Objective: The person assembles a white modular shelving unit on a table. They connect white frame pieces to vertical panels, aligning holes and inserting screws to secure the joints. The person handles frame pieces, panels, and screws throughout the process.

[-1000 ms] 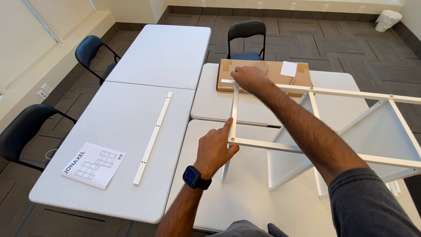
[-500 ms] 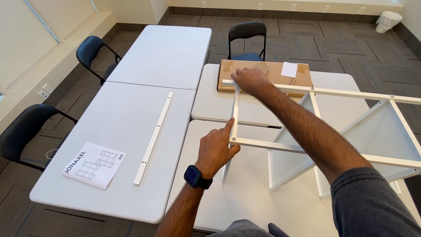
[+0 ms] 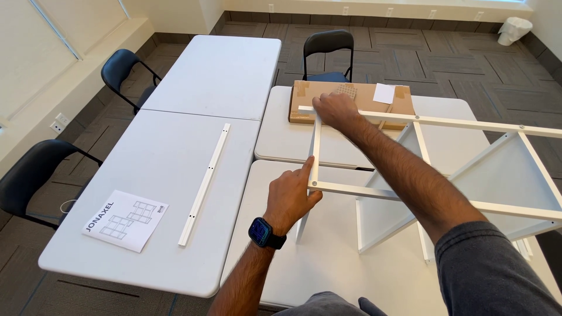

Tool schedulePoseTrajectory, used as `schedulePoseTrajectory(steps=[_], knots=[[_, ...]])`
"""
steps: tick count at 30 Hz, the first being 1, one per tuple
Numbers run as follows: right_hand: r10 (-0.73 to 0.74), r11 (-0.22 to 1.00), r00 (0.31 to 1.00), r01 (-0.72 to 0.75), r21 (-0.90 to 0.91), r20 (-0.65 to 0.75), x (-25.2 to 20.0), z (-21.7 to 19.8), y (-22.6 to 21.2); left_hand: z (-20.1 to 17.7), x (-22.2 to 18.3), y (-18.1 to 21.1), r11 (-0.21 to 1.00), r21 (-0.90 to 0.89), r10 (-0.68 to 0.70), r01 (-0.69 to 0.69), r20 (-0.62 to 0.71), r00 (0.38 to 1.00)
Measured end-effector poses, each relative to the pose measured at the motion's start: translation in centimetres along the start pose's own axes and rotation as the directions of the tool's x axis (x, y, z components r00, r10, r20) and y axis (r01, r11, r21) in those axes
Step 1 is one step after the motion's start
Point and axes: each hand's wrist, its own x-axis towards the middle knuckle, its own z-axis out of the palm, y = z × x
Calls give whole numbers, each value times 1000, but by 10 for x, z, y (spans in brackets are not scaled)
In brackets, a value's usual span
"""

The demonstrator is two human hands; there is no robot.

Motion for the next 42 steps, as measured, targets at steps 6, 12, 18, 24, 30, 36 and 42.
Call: schedulePoseTrajectory(steps=[6, 12, 18, 24, 30, 36, 42], knots=[[92, 956, 989, -119, 266, 115, -2, -16, 11, -2, 2, -2, 1000, 0, 6, -6, -11, 1000], [139, 908, 979, -185, 375, 146, -45, -52, 26, 4, 5, -10, 997, 49, 55, -54, -23, 998], [182, 842, 963, -257, 475, 199, -149, -124, 26, 10, 6, -14, 989, 95, 121, -117, -36, 992], [389, 743, 883, -469, 477, 263, -257, -128, 46, 20, 7, -17, 965, 183, 205, -187, -84, 975], [635, 513, 721, -663, 546, 278, -387, -76, 124, 42, 9, -19, 942, 290, 246, -168, -256, 935], [739, 588, 668, -703, 400, 88, -501, 4, 210, 50, 11, -18, 944, 292, 232, -153, -260, 937], [666, 589, 720, -669, 453, 198, -530, -11, 211, 54, 10, -20, 927, 370, 170, -56, -285, 943]])
